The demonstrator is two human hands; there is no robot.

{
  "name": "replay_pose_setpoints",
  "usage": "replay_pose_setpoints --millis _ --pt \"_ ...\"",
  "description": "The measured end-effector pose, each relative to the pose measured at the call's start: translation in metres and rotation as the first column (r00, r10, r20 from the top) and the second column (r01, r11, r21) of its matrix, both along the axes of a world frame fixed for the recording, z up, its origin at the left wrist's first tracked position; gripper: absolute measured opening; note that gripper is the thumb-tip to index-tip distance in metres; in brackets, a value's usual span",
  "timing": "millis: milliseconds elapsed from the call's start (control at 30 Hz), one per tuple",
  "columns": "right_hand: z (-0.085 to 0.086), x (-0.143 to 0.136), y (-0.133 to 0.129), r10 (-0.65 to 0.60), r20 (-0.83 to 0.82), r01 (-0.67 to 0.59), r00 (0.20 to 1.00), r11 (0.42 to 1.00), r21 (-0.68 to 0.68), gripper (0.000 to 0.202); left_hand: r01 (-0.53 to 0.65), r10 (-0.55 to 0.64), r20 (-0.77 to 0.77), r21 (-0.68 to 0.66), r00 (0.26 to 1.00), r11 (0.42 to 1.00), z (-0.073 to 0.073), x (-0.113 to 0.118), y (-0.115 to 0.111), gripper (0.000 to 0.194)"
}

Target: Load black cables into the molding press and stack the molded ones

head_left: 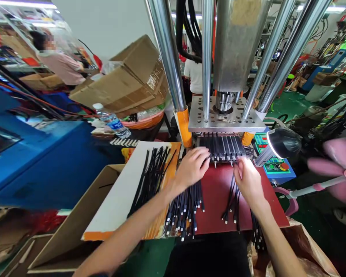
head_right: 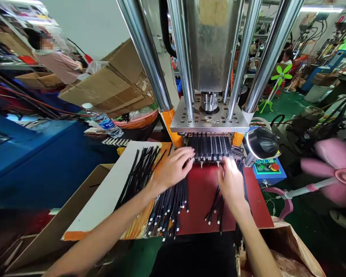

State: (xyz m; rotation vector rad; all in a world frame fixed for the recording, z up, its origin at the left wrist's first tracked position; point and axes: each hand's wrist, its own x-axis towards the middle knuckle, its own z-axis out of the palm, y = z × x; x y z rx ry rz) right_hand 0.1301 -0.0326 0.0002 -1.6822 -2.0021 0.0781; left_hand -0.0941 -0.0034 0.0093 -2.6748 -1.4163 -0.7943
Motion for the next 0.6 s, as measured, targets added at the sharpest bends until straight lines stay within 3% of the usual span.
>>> replay_pose_setpoints --millis 67,133,200,267,333,467,533,600 --pt "-0.035 0.022 -0.077 -0.035 -0.142 0.027 0.989 0.998 -0.061 0.034 -0.171 0.175 0.077 -0.052 0.982 0.984 -0.016 -0.019 -0.062 0.024" --pt "-0.067 0.032 -0.143 -0.086 -0.159 0.063 0.983 0.987 -0.145 0.032 -0.424 0.422 -0.060 -0.225 0.905 0.877 -0.034 -0.036 -0.113 0.025" --pt "-0.087 0.030 -0.184 -0.123 -0.155 0.093 0.980 0.978 -0.187 0.023 -0.531 0.486 -0.214 -0.363 0.847 0.766 -0.048 -0.045 -0.140 0.025" --pt "-0.093 0.024 -0.197 -0.139 -0.148 0.104 0.979 0.970 -0.220 0.020 -0.537 0.470 -0.261 -0.461 0.843 0.706 -0.056 -0.048 -0.145 0.026" --pt "-0.090 0.024 -0.192 -0.132 -0.152 0.087 0.980 0.959 -0.270 0.024 -0.501 0.445 -0.241 -0.525 0.863 0.688 -0.058 -0.048 -0.137 0.029" --pt "-0.069 0.041 -0.173 -0.129 -0.296 0.006 0.946 0.923 -0.384 0.038 -0.414 0.438 -0.109 -0.583 0.892 0.699 -0.043 -0.051 -0.125 0.036" --pt "-0.056 0.046 -0.174 -0.164 -0.437 -0.043 0.885 0.904 -0.426 0.042 -0.307 0.452 0.068 -0.643 0.889 0.701 -0.033 -0.050 -0.129 0.041" --pt "-0.044 0.042 -0.182 -0.186 -0.598 -0.134 0.779 0.883 -0.450 0.045 -0.086 0.445 0.268 -0.773 0.854 0.629 -0.026 -0.040 -0.141 0.043"
